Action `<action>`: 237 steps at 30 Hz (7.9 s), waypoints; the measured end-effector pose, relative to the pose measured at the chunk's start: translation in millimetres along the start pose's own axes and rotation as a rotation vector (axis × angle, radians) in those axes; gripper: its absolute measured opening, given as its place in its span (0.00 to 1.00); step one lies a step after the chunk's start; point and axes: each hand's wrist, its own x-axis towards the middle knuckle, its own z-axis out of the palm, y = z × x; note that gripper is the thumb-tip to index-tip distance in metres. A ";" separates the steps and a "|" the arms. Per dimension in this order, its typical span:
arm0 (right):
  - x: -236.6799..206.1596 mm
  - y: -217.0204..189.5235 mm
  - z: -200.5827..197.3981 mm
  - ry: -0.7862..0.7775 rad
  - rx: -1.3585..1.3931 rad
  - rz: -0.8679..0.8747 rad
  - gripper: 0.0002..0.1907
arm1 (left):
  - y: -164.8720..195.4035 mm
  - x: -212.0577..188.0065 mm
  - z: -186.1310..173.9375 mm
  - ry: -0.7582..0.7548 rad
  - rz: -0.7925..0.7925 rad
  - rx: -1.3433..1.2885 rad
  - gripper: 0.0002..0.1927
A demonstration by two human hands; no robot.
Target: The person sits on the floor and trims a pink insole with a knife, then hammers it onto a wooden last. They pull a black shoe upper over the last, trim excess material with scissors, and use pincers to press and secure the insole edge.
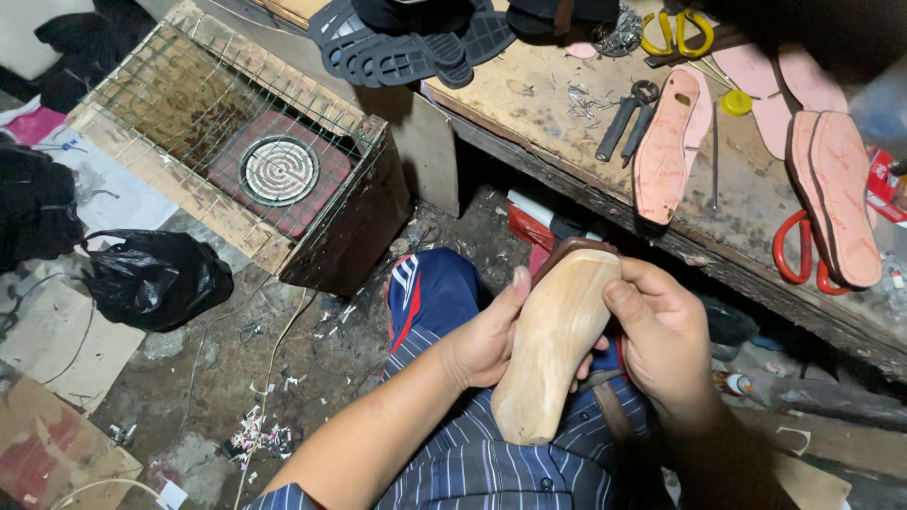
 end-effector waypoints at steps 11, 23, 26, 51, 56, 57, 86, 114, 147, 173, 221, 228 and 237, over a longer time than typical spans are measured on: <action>2.2 10.7 1.1 -0.016 0.085 -0.007 0.13 | 13.4 -11.1 -4.5 -0.128 -0.022 0.436 0.49; -7.8 -16.5 36.1 0.071 -1.204 -0.803 0.18 | -2.3 -24.4 10.9 0.328 0.462 0.922 0.52; -5.1 -3.8 53.7 0.011 -1.273 -0.765 0.19 | -1.2 -17.2 26.3 0.148 0.631 0.834 0.53; -113.9 52.5 -111.1 0.271 -1.398 0.102 0.34 | 31.0 39.6 9.2 0.522 0.767 0.855 0.27; -103.1 43.6 -82.7 0.308 -1.367 -0.085 0.29 | 30.5 42.0 10.3 0.537 0.773 0.843 0.27; -102.7 43.8 -80.1 0.307 -1.336 -0.141 0.28 | 30.7 41.3 10.3 0.546 0.772 0.849 0.27; -162.4 110.8 -136.4 -0.122 -0.909 0.389 0.20 | 54.2 7.3 -14.7 0.555 0.741 0.179 0.24; -86.9 74.7 -16.7 -0.229 -0.954 -0.433 0.53 | 42.5 -43.7 92.0 0.148 0.520 0.597 0.40; -25.7 -18.5 28.8 0.023 -0.580 -0.368 0.19 | 30.8 -16.8 89.3 0.312 0.681 0.682 0.27; -13.8 -43.8 33.7 -0.092 -0.482 -0.058 0.20 | 1.4 -28.8 93.8 0.375 0.797 0.695 0.21; 182.7 18.0 -61.5 0.166 -1.562 -0.666 0.10 | 38.9 14.4 -19.5 0.265 0.295 2.346 0.26; 245.8 48.5 -55.7 0.340 -1.643 -0.556 0.14 | 46.5 10.8 -18.9 0.282 0.386 2.331 0.26; 254.5 64.7 -49.1 0.403 -1.634 -0.478 0.06 | 51.4 11.8 -22.9 0.287 0.431 2.305 0.26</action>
